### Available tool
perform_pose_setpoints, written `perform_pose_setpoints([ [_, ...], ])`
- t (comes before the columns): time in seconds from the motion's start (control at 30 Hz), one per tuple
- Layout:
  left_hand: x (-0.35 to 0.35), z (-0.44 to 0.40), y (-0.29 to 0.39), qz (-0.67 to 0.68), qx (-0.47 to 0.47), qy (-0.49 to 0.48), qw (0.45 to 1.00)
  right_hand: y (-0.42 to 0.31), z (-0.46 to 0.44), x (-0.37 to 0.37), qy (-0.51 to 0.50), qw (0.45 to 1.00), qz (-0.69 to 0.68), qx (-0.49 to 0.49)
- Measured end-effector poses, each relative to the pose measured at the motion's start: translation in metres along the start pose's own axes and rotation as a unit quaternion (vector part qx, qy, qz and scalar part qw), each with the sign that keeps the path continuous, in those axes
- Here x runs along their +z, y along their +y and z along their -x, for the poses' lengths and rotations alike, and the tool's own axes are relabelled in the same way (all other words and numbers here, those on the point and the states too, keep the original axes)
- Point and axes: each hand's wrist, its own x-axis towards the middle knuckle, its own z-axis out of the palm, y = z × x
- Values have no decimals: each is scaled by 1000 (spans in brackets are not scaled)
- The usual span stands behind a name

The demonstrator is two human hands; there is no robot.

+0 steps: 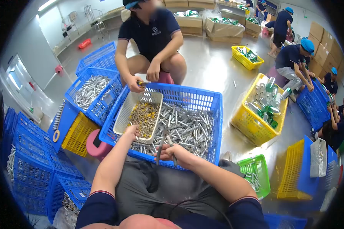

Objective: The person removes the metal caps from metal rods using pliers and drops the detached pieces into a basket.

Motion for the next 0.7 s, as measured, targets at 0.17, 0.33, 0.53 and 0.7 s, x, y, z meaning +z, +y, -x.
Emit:
perform_pose_setpoints([
  [0.17,-19,1,2,-95,-57,-3,994,-4,3,-1,-8,1000,-2,-27],
  [0.33,-6,18,11,-74,47,143,986,-4,5,-2,16,999,29,-26],
  [0.53,17,91,82,-155,636,159,739,-8,5,0,33,998,40,-43],
  [0.7,-102,-12,229,-162,482,382,772,-5,15,6,9,998,34,-59],
])
